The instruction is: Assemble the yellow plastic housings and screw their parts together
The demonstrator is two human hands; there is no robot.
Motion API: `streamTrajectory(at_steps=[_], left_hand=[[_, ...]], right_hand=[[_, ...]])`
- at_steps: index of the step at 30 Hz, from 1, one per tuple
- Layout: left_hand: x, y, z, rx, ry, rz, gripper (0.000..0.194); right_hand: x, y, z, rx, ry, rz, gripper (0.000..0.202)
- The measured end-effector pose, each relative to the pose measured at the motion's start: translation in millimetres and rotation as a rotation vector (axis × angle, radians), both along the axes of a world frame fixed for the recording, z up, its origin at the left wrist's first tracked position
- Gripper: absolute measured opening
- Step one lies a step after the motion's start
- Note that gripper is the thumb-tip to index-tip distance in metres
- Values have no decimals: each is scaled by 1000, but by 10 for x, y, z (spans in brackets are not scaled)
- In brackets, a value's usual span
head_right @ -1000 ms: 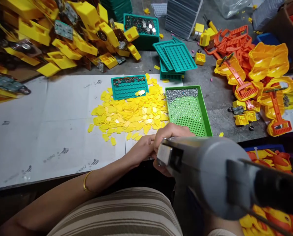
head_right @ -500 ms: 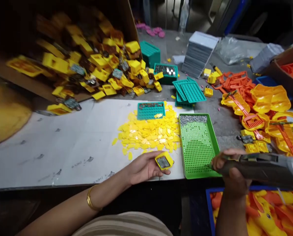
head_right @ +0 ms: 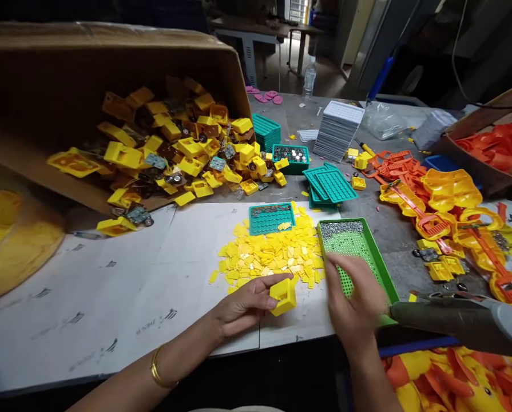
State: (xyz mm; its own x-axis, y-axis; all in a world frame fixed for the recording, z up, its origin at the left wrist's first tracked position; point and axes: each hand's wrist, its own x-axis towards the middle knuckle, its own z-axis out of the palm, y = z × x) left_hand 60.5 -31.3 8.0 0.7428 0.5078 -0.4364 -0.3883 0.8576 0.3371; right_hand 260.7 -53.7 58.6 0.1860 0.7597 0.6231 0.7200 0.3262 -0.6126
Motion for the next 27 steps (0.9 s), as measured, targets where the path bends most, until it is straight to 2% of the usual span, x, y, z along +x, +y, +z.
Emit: streamTrajectory(at_steps=[4, 5, 8, 11, 16, 21, 27], left_hand=[[-148, 122, 22, 54, 4, 32, 53], [-188, 143, 20, 63, -2, 40, 54], [-285, 183, -8, 65, -23, 39, 57], [-325, 195, -37, 46, -43, 24, 58], [-340, 231, -20, 22, -18, 61, 57], [-403, 326, 23, 37, 81, 186, 59], [-466, 376, 18, 70, 103, 259, 54]], right_hand=[[-274, 1113, -163, -363, -333, 37, 22], [-305, 1340, -226, -406, -372, 46, 22], [-372, 1728, -415, -524, -493, 43, 21], [-423, 1784, -527, -617, -581, 35, 23], [-451, 1769, -547, -691, -631, 49, 24], [-398, 1814, -552, -680, -595, 118, 21], [-267, 1826, -587, -636, -455, 177, 17]])
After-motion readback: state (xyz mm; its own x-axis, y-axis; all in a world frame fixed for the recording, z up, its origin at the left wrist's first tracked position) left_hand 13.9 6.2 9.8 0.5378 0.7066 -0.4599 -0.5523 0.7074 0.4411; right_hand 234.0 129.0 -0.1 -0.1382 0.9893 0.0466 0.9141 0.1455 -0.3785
